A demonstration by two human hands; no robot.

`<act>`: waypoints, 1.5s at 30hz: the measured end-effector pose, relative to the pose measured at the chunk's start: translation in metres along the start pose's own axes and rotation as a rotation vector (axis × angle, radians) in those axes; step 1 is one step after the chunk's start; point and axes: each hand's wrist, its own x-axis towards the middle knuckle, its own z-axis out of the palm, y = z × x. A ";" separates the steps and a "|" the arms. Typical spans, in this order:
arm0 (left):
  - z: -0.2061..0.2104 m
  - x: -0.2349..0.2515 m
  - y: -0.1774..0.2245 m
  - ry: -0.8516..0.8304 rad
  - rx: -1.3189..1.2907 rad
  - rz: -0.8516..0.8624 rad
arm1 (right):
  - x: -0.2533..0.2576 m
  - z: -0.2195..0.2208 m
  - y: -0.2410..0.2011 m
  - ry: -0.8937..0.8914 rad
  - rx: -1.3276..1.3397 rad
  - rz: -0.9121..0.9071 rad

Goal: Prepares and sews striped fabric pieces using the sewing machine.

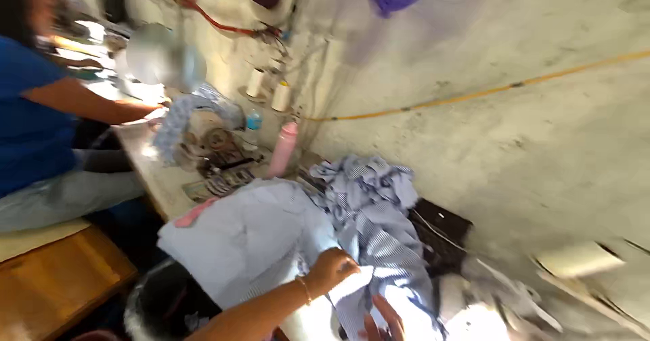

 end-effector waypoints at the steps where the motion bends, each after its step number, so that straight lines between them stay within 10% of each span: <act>1: -0.006 0.000 0.009 -0.019 -0.023 -0.007 | 0.006 0.004 -0.004 0.030 0.041 0.030; 11: -0.049 -0.012 0.046 -0.271 -0.279 0.049 | 0.029 0.002 -0.040 0.003 0.369 0.324; 16: -0.123 0.040 -0.028 -0.311 0.268 -0.107 | 0.006 -0.001 -0.051 0.023 0.210 0.234; 19: -0.166 0.067 -0.092 -0.488 0.559 -0.511 | -0.007 -0.002 -0.053 0.006 0.133 0.211; 27: -0.171 0.077 -0.117 -0.636 0.497 -0.675 | -0.019 -0.003 -0.043 -0.022 0.113 0.175; 38: -0.181 0.060 -0.115 -0.351 0.551 -0.040 | -0.020 -0.004 -0.027 0.085 -0.131 0.052; 45: -0.138 0.064 0.001 -0.072 0.369 0.072 | -0.019 -0.004 -0.043 0.082 -0.246 -0.105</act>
